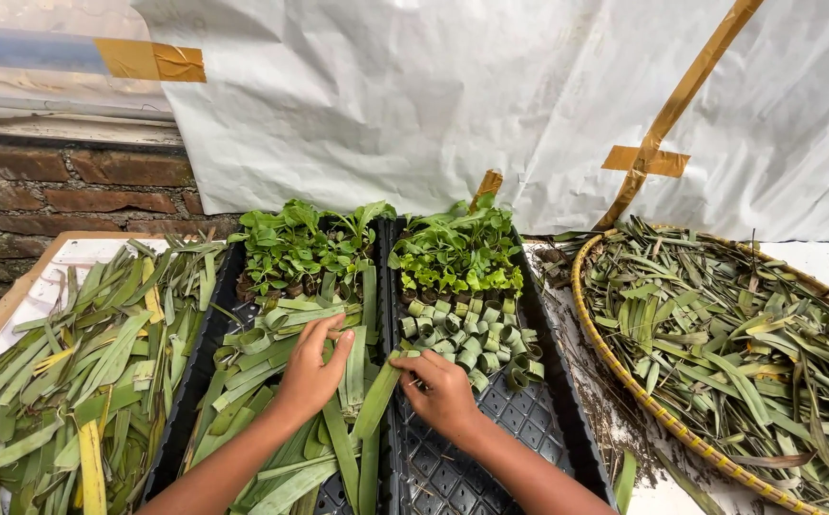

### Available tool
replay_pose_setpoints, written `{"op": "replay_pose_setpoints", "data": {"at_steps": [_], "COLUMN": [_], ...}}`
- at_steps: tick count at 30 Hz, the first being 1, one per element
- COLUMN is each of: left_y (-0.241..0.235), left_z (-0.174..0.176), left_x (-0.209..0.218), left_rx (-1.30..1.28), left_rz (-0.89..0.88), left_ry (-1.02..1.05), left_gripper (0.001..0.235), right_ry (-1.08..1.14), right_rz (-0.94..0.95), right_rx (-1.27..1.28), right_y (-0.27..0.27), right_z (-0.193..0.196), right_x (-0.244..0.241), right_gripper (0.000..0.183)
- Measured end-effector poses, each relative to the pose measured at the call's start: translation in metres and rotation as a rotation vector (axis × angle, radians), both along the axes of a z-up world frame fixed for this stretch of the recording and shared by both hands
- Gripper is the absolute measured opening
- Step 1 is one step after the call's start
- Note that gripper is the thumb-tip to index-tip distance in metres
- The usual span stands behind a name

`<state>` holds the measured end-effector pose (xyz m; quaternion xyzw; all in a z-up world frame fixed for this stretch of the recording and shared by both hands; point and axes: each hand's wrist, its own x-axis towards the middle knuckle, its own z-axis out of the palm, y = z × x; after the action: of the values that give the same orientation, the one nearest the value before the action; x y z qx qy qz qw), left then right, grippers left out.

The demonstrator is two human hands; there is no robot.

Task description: Folding and rolling long green leaves into small, square-shaped bundles and placing them in a tray.

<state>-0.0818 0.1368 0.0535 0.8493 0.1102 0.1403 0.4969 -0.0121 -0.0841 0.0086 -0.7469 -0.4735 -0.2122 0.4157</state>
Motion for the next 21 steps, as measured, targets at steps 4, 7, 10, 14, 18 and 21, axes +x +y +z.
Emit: {"op": "replay_pose_setpoints", "data": {"at_steps": [4, 7, 10, 14, 18, 21], "left_y": [-0.012, -0.024, -0.033, -0.043, -0.052, -0.060], "left_z": [0.027, 0.024, 0.010, 0.023, 0.009, 0.019], "left_x": [-0.005, -0.010, -0.010, -0.007, 0.005, 0.022], "left_rx": [-0.558, -0.415, -0.464, -0.603, -0.628, -0.635], "left_rz": [-0.169, -0.299, -0.384, -0.575, -0.562, -0.412], "left_ry": [0.277, 0.398, 0.295, 0.122, 0.053, 0.066], "left_gripper": [0.059, 0.052, 0.056, 0.059, 0.065, 0.036], "right_ry": [-0.430, -0.555, -0.554, -0.135, 0.386, 0.644], "right_rz": [-0.150, -0.203, -0.232, -0.140, -0.008, 0.028], "right_rx": [-0.027, -0.030, -0.018, -0.081, -0.068, -0.116], "right_y": [-0.007, -0.014, -0.024, -0.035, -0.035, -0.043], "right_z": [0.020, 0.025, 0.019, 0.019, 0.039, 0.026], "right_x": [0.010, 0.018, 0.025, 0.035, 0.031, 0.039], "right_gripper": [0.013, 0.016, 0.021, 0.037, 0.020, 0.023]}}
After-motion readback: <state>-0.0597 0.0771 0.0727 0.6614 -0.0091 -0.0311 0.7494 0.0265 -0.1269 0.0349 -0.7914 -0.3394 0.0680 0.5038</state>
